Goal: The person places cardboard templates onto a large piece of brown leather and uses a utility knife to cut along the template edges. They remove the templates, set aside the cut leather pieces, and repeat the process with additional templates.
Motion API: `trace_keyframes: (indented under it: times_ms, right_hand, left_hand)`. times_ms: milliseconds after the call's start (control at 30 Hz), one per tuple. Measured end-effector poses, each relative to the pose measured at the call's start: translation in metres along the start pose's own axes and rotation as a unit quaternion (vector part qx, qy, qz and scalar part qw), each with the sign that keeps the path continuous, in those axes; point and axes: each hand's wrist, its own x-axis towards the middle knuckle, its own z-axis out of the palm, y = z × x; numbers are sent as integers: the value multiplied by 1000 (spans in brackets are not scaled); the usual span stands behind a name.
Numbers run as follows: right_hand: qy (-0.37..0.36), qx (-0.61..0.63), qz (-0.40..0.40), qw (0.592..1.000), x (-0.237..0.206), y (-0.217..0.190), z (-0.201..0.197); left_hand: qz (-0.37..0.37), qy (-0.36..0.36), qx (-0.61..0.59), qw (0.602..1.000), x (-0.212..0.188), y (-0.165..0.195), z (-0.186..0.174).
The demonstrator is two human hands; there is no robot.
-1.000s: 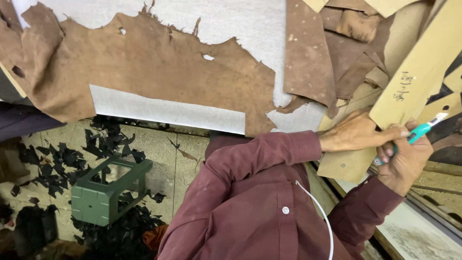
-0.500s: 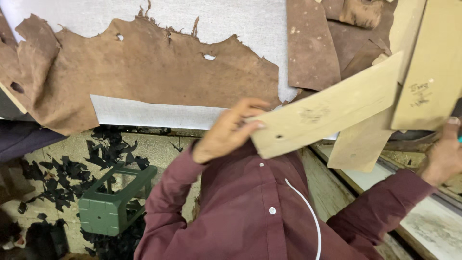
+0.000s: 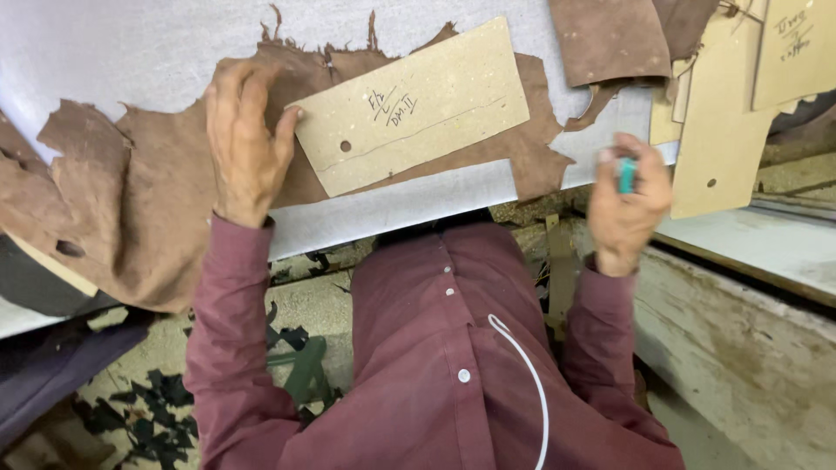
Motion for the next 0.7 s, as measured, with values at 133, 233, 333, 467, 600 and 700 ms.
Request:
trace_keyframes:
  times_ms: [133,233,333,467,600,700]
  right_hand:
    - [-56,85,-3,995,1,-44,70]
    - [-65,94,-12,993,-4,-61,87]
    - [-82,84,24,993,-20,-70,81]
    - [-105,72,62,990,-53,-79,69]
    - [-100,102,66,988,-58,-79,75]
    - [-110,127,112,979,-48,-74,77]
  left_hand:
    - [-155,-96,-93,979,-40,40,-15]
    - [-118,-89,-110,983,-62,62,-21]
    - [-107,-83,-121,983,-70,61,-24]
    - [-139,-95,-140,976,-77,54,-25]
    - [-144,-88,-147,975,-83,52,-23]
    - [-151,-72,-148,975,-84,52,-17]
